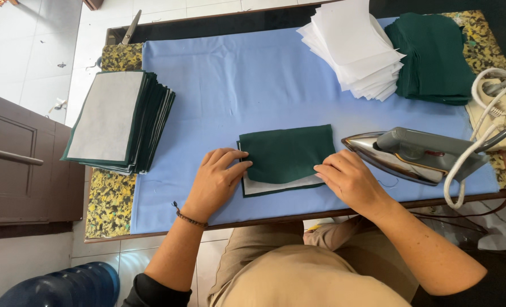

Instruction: The person irons a stack of dark green folded garments on a blue-covered ironing board. They repeatedly place a white sheet over each garment, press it with an iron, remove the sheet, and move the finished item to a growing stack on the left.

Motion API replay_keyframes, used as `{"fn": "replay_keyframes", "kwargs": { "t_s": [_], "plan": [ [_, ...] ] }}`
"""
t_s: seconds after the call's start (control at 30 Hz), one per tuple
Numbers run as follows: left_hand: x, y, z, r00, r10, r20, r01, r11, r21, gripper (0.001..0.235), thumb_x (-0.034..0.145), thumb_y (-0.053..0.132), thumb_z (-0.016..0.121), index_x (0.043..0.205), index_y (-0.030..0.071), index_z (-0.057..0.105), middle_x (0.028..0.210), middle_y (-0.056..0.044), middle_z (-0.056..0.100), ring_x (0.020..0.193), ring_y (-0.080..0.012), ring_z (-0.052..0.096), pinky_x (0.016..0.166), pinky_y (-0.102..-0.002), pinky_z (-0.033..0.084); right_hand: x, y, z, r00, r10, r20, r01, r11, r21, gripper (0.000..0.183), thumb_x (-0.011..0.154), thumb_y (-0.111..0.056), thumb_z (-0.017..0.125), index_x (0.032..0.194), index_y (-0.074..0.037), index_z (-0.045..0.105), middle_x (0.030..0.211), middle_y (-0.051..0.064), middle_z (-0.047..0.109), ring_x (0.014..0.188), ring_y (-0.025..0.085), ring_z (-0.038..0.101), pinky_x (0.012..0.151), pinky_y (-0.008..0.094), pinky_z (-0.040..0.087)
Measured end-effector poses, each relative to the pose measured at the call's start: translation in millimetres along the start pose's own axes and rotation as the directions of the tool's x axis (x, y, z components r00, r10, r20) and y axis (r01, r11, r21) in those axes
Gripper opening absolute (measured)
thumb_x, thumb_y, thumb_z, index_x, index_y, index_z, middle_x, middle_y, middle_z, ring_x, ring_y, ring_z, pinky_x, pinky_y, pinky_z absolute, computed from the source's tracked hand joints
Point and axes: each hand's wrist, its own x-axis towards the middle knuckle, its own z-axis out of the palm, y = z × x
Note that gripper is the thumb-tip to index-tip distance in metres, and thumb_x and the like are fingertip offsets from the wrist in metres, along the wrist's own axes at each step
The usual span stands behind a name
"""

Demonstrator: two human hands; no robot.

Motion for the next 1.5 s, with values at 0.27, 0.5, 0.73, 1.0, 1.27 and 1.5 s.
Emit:
{"fn": "replay_keyframes", "kwargs": {
  "t_s": [0.27, 0.5, 0.73, 1.0, 1.27, 1.5],
  "plan": [
    [-16.4, -5.8, 0.8, 0.996, 0.089, -0.031, -0.089, 0.996, 0.006, 0.014, 0.096, 0.015, 0.068, 0.108, 0.018, 0.076, 0.116, -0.002, 0.070, 0.112, -0.0221, 0.064, 0.097, -0.037, 0.047, -17.6, 0.7, 7.7, 0.995, -0.030, 0.093, 0.036, 0.997, -0.064, 0.008, 0.095, -0.003, 0.065, 0.093, -0.008, 0.070, 0.086, 0.003, 0.056, 0.082, 0.022, 0.058, 0.071, 0.033, 0.050],
    [-20.0, -1.7, -3.5, 0.997, 0.079, 0.002, -0.079, 0.997, -0.027, 0.018, 0.096, 0.016, 0.067, 0.113, 0.017, 0.075, 0.116, -0.003, 0.069, 0.113, -0.0232, 0.063, 0.097, -0.039, 0.046, -9.1, -6.2, -0.6, 0.991, -0.021, 0.129, 0.034, 0.995, -0.097, 0.007, 0.094, -0.004, 0.065, 0.095, -0.010, 0.069, 0.088, 0.003, 0.056, 0.084, 0.023, 0.058, 0.072, 0.035, 0.050],
    [-21.9, 0.1, -6.6, 0.999, 0.014, 0.028, -0.011, 0.993, -0.119, 0.029, 0.105, 0.034, 0.053, 0.120, 0.018, 0.071, 0.123, -0.003, 0.065, 0.116, -0.0251, 0.061, 0.099, -0.040, 0.045, 49.5, 71.9, -23.7, 0.990, -0.017, 0.140, 0.071, 0.918, -0.389, 0.007, 0.093, -0.016, 0.070, 0.087, -0.012, 0.071, 0.092, 0.007, 0.062, 0.084, 0.025, 0.059, 0.072, 0.038, 0.047],
    [-17.4, 8.4, -18.8, 0.996, -0.029, -0.085, 0.013, 0.984, -0.180, 0.034, 0.107, 0.032, 0.049, 0.123, 0.008, 0.067, 0.128, -0.010, 0.064, 0.106, -0.0302, 0.061, 0.087, -0.043, 0.048, 143.4, 148.0, -41.9, 0.480, 0.709, 0.517, 0.027, 0.577, -0.816, 0.044, 0.095, -0.003, 0.043, 0.108, -0.024, 0.079, 0.157, -0.009, 0.045, 0.138, 0.022, 0.033, 0.094, 0.041, 0.032],
    [33.7, 29.2, -42.2, 0.897, -0.422, -0.129, 0.227, 0.691, -0.686, 0.101, 0.082, 0.030, 0.088, 0.160, 0.008, 0.027, 0.164, -0.027, 0.020, 0.154, -0.0504, 0.016, 0.122, -0.066, 0.019, 123.5, 0.3, -72.0, 0.995, -0.076, -0.070, 0.087, 0.982, 0.170, 0.008, 0.095, -0.003, 0.073, 0.095, -0.011, 0.073, 0.096, 0.001, 0.065, 0.081, 0.021, 0.062, 0.080, 0.031, 0.054],
    [34.9, 35.9, -27.6, 0.857, -0.429, 0.286, 0.312, -0.011, -0.950, 0.102, 0.086, 0.000, 0.075, 0.163, 0.013, 0.011, 0.104, -0.020, 0.067, 0.089, -0.0279, 0.072, 0.080, -0.045, 0.064, 63.7, -4.0, -43.6, 0.838, 0.525, -0.152, -0.339, 0.718, 0.608, 0.011, 0.096, 0.001, 0.075, 0.107, 0.003, 0.073, 0.085, 0.009, 0.055, 0.061, 0.011, 0.040, 0.056, 0.023, 0.045]
  ]
}}
